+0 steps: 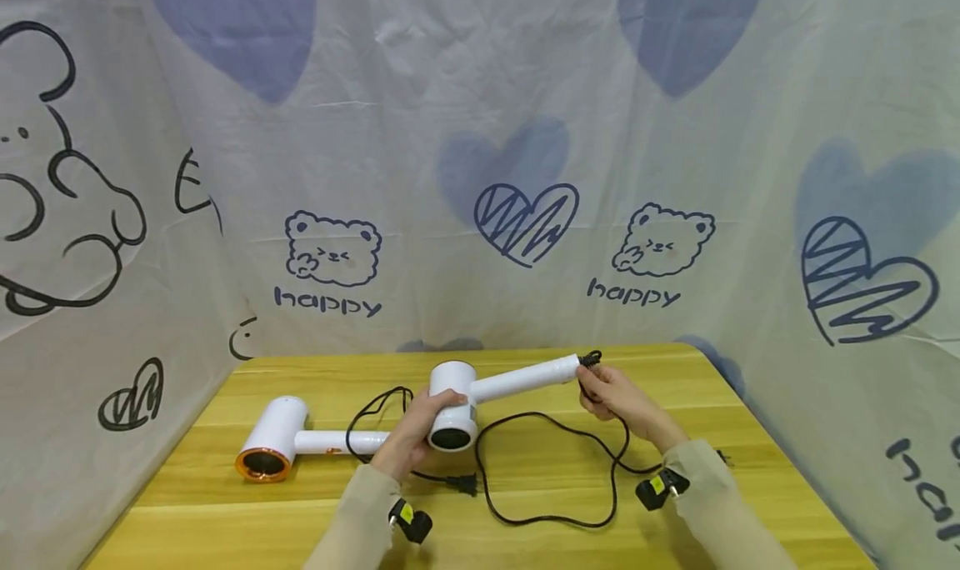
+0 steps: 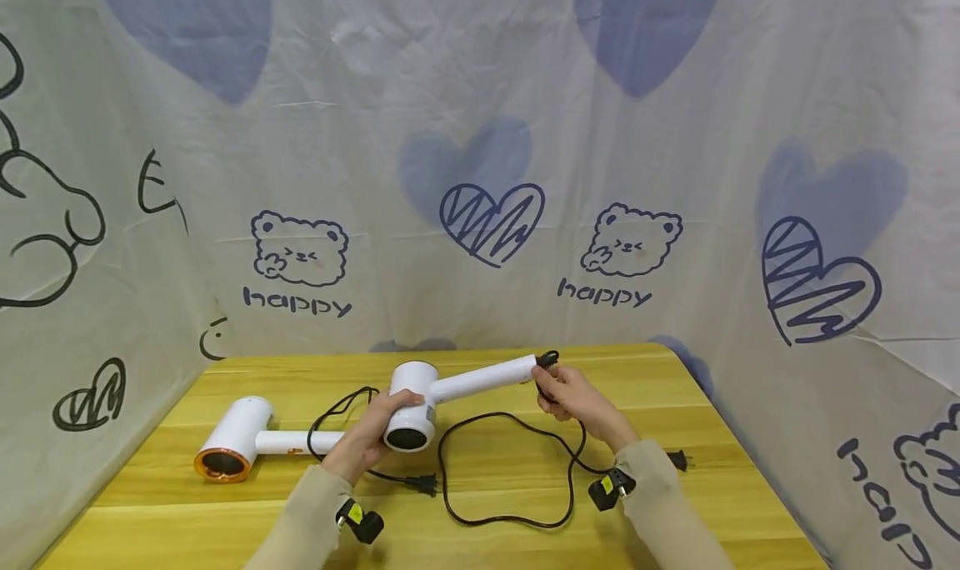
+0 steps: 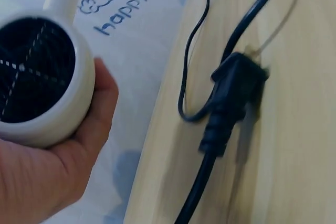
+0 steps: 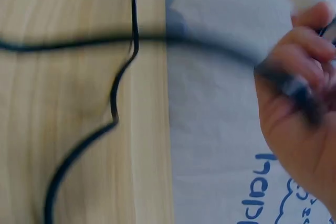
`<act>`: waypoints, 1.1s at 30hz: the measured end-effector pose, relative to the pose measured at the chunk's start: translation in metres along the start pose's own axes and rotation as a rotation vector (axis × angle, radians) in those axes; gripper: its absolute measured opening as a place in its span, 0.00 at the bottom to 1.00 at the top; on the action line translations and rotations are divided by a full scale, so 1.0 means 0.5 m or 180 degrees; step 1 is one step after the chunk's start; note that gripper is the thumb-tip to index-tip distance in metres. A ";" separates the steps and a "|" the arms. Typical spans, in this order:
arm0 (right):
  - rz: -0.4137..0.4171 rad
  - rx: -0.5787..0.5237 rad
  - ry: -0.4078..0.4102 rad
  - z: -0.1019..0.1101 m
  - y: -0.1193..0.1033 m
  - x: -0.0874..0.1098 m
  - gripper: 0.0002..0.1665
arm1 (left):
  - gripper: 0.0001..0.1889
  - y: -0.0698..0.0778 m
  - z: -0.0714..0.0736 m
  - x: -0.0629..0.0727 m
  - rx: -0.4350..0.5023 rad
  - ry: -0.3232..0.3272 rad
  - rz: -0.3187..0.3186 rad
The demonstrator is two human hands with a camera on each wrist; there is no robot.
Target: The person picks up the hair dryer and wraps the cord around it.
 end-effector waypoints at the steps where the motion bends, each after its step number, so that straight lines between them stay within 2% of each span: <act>1: -0.0072 0.0004 -0.0188 -0.004 0.000 0.001 0.24 | 0.36 -0.001 0.002 -0.001 -0.0009 -0.0046 0.0035; 3: -0.0192 0.0033 -0.0492 -0.008 -0.003 0.004 0.21 | 0.37 -0.002 0.009 -0.002 -0.0032 -0.0099 0.0077; 5: -0.0310 0.0254 -0.0654 -0.009 -0.007 0.004 0.19 | 0.38 0.003 0.021 -0.003 -0.0125 -0.0108 0.0030; 7: -0.0440 0.0597 -0.0707 -0.007 -0.008 0.001 0.23 | 0.41 0.010 0.034 -0.004 -0.0278 -0.0082 -0.0058; 10: -0.0516 0.1301 -0.0712 -0.007 -0.012 -0.005 0.34 | 0.44 0.028 0.045 -0.003 -0.0532 -0.0056 -0.0301; 12: -0.0441 0.1716 -0.0685 -0.014 -0.021 -0.011 0.37 | 0.45 0.039 0.048 -0.002 -0.0679 -0.0030 -0.0434; 17: 0.0098 0.2637 -0.0741 -0.054 -0.058 -0.023 0.37 | 0.47 0.062 0.048 0.000 -0.0992 0.0058 -0.0623; 19: 0.0240 0.2866 -0.0810 -0.072 -0.064 -0.023 0.38 | 0.48 0.071 0.044 0.003 -0.1114 0.0055 -0.0681; 23: 0.0351 0.3031 -0.0853 -0.095 -0.071 -0.018 0.40 | 0.48 0.084 0.033 0.008 -0.1245 -0.0015 -0.0787; 26: 0.0434 0.3159 -0.0698 -0.101 -0.080 -0.018 0.38 | 0.47 0.089 0.029 0.011 -0.1237 -0.0006 -0.0824; 28: 0.0467 0.3321 -0.0509 -0.098 -0.085 -0.019 0.38 | 0.47 0.092 0.030 0.013 -0.1271 0.0099 -0.0866; 31: 0.0530 0.3724 -0.0096 -0.088 -0.092 -0.022 0.36 | 0.48 0.098 0.030 0.018 -0.1389 0.0329 -0.0963; 33: 0.0548 0.4085 0.0301 -0.075 -0.098 -0.023 0.33 | 0.49 0.100 0.028 0.022 -0.1415 0.0486 -0.1025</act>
Point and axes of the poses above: each hand's wrist, its own x-axis away from the middle knuckle, its own z-axis out of the back of the hand, y = z × x, the point moved 10 cm from there along -x, towards the middle knuckle, and after that the axes turned 2 degrees about z, right-handed, at the moved point
